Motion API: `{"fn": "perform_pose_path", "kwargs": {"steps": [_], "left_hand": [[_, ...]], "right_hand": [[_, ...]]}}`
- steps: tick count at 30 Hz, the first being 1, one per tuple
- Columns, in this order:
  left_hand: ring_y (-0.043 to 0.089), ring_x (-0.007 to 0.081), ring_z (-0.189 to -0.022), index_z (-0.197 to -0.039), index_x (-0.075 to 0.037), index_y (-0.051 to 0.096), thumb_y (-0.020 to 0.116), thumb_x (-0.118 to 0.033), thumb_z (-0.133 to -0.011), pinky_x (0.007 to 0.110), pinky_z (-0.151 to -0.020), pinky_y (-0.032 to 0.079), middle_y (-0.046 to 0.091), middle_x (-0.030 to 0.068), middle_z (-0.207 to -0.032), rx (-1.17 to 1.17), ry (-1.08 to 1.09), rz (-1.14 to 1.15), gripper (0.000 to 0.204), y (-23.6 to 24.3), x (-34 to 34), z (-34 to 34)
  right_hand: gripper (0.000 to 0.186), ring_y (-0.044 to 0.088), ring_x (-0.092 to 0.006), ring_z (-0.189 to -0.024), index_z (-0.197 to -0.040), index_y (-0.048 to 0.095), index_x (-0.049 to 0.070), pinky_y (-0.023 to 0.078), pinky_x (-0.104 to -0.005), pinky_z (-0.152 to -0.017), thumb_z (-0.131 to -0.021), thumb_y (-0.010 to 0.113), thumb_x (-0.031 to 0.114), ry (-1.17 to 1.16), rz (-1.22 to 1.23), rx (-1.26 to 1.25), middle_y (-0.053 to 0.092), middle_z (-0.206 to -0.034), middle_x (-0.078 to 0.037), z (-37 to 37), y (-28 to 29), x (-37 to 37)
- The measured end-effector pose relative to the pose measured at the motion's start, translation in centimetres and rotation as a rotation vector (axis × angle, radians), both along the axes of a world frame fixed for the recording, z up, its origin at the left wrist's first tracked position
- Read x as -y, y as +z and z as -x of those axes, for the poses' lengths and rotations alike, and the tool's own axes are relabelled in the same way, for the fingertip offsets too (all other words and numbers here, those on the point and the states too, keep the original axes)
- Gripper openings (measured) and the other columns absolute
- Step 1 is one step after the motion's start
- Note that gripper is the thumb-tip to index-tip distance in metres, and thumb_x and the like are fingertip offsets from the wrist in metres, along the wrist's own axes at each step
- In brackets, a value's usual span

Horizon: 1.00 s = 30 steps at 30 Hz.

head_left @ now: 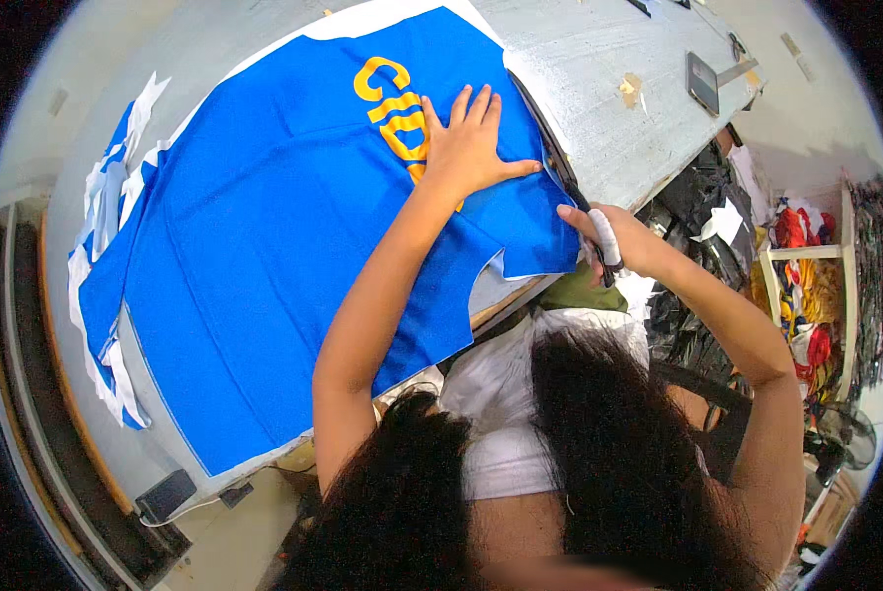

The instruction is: Cutting blue and white fabric pieces using scissors on a work table.

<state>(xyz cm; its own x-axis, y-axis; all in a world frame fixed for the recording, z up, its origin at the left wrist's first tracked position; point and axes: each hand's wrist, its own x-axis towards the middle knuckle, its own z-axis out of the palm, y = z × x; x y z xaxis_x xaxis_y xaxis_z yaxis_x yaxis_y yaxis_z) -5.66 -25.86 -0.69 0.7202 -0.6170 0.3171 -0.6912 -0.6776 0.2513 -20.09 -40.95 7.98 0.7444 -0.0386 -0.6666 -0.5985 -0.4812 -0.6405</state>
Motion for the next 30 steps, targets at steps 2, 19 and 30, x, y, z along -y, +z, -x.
{"fn": "perform_pose_path", "kwargs": {"steps": [2,19,30], "left_hand": [[0.022,0.028,-0.132,-0.131,-0.001,0.037,0.055,-0.072,-0.062,0.065,-0.1,0.004,0.031,0.0119,-0.14,-0.003,0.005,-0.005,0.101,0.2,0.0,-0.3],[0.017,0.0305,-0.134,-0.132,-0.021,0.042,0.057,-0.076,-0.055,0.067,-0.099,0.001,0.027,0.0083,-0.143,-0.183,-0.063,-0.101,0.096,1.1,-0.4,-9.4],[0.016,0.0307,-0.134,-0.133,-0.02,0.04,0.054,-0.08,-0.054,0.069,-0.097,-0.002,0.027,0.0082,-0.143,-0.108,-0.025,-0.07,0.1,0.3,-0.2,-8.9]], "right_hand": [[0.057,0.055,-0.0164,-0.044,-0.077,0.051,-0.003,0.048,-0.0308,-0.042,-0.084,0.049,0.054,-0.009,-0.039,0.027,0.049,-0.054,-0.007,0.2,-0.5,0.0],[0.07,0.058,-0.0143,-0.045,-0.088,0.057,-0.003,0.041,-0.0237,-0.036,-0.081,0.043,0.065,0.026,-0.067,-0.022,0.056,-0.055,-0.008,-3.8,-0.5,-0.2],[0.056,0.056,-0.016,-0.043,-0.081,0.055,-0.007,0.046,-0.0276,-0.041,-0.088,0.046,0.048,0.009,-0.026,0.084,0.053,-0.055,-0.008,-3.4,-0.3,-0.8]]}}
